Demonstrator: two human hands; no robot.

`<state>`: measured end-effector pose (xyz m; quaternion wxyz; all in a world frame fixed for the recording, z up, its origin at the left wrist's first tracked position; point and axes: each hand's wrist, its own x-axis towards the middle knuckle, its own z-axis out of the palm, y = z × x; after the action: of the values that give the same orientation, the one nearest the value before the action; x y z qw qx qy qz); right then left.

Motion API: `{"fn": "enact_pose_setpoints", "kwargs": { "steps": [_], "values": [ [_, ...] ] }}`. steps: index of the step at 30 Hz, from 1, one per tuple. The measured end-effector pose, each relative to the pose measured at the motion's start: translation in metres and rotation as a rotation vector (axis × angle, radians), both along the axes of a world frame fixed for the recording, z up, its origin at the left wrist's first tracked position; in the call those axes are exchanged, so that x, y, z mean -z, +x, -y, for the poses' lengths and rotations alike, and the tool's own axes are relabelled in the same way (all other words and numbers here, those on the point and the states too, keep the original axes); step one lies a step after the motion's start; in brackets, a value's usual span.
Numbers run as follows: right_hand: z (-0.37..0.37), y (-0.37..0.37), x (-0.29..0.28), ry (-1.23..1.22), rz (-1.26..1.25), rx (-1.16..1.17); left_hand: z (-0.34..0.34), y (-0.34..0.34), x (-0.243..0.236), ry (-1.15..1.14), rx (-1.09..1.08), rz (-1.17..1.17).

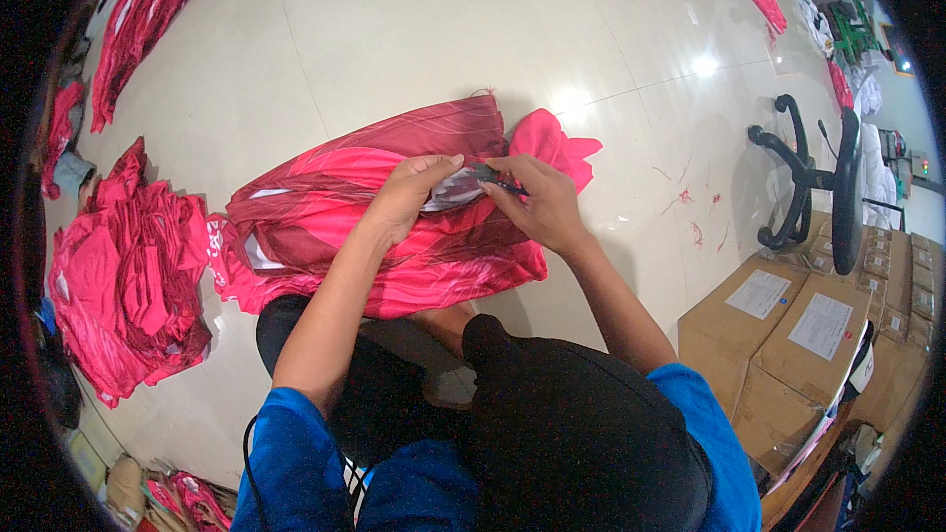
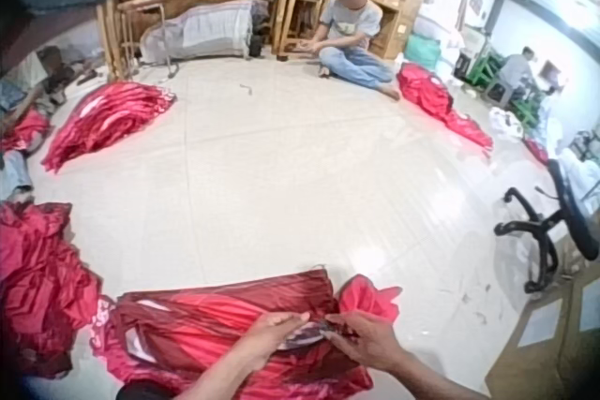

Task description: The person sits on the floor and uses scissors to cut a large piece of pink fabric. They repeatedly trim the edges and remove small pieces of material from the fabric, which is laid out on the floor.

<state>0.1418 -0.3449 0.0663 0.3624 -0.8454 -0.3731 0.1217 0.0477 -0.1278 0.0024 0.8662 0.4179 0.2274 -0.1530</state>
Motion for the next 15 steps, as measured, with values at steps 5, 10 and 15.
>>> {"fn": "enact_pose_setpoints", "kwargs": {
  "steps": [5, 10, 15],
  "values": [
    [-0.0016, 0.0028, -0.0002, -0.004, 0.038, -0.017, 0.0005, 0.0001, -0.0010, -0.020, -0.002, 0.019],
    [-0.0021, 0.0038, -0.0001, 0.015, 0.038, -0.027, 0.0011, 0.0003, -0.0010, -0.023, 0.002, 0.030],
    [-0.0021, 0.0037, -0.0010, 0.005, 0.039, -0.020, 0.0004, 0.0002, -0.0020, -0.030, 0.003, 0.033]
  ]
}}
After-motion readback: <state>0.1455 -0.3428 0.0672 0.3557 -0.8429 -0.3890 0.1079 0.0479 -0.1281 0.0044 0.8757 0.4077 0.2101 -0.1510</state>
